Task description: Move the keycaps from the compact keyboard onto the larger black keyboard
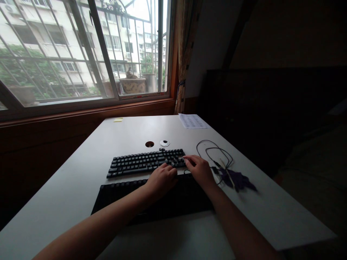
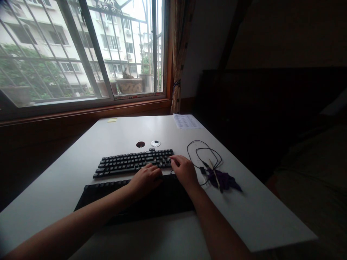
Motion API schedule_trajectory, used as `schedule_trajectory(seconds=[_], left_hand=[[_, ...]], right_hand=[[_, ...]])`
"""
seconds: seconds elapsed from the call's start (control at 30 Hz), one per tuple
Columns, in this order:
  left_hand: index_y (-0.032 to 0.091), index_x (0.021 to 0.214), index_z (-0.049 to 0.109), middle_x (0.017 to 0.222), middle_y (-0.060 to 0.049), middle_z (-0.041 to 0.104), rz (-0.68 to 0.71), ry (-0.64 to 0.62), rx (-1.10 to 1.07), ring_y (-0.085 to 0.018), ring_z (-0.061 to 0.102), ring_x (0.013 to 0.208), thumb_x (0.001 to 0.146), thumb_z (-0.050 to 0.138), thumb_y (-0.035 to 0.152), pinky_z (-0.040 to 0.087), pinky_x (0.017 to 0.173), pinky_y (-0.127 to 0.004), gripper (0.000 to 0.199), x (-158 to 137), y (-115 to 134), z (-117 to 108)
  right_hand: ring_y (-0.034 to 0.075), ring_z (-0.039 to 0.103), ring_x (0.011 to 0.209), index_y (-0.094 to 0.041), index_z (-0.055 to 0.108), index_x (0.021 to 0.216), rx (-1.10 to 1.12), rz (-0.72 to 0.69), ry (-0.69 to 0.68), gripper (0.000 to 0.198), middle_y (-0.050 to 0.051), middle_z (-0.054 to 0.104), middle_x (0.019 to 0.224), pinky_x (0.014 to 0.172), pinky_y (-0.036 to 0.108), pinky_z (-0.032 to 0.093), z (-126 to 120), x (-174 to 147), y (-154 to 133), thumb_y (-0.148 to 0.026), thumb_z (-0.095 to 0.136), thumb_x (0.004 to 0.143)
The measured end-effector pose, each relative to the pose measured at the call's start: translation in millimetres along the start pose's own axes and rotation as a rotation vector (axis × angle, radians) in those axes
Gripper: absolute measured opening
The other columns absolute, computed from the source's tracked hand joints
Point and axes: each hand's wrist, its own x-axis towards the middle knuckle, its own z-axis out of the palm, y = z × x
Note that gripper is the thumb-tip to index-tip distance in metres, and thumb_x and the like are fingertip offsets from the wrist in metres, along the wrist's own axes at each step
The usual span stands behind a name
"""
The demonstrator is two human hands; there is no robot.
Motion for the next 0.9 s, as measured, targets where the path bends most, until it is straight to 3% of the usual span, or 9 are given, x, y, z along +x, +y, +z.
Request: schedule_trajectory(seconds=[0.9], left_hand=[[0.019, 0.092, 0.064, 0.096, -0.005, 0.067, 0.005, 0.045, -0.053, -0.024, 0.058, 0.096, 0.086, 0.07, 0.021, 0.05, 0.087, -0.036, 0.009, -3.8, -4.6, 1.7]], right_hand=[[0.024, 0.071, 0.088, -0.022, 0.074, 0.098, -0.004, -0.003, 0.0, 0.023, 0.006, 0.076, 0.097, 0.083, 0.036, 0.055, -1.3, 0.3, 0.2, -0.025, 0.053, 0.09]])
